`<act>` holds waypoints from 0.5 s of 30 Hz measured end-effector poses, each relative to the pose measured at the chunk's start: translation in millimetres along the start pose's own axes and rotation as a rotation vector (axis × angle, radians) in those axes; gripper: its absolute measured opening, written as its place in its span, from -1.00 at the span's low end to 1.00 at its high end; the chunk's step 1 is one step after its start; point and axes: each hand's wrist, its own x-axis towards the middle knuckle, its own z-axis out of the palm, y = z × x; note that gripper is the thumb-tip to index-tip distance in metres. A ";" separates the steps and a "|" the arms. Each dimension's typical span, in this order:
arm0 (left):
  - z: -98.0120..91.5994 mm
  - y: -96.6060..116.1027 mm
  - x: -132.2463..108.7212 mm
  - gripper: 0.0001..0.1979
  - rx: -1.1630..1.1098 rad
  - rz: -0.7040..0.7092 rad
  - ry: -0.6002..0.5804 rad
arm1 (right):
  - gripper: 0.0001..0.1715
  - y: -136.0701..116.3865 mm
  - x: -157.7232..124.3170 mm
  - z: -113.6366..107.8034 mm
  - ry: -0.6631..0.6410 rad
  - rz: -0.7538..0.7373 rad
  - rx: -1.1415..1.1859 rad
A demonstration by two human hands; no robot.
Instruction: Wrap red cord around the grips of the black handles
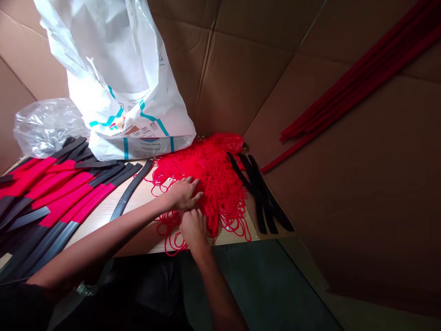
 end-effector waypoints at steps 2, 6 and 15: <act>-8.6 -18.3 -2.6 -0.57 0.068 -0.064 -0.038 | -0.72 -2.9 -2.5 -7.5 -0.012 0.006 0.013; -30.2 -48.9 3.8 -0.58 0.202 -0.243 -0.029 | -0.71 -15.7 -8.9 -16.2 -0.057 -0.017 0.051; -18.4 -24.3 11.4 -0.57 0.188 0.215 0.000 | -0.55 -65.1 -14.4 -2.4 -0.034 -0.034 0.105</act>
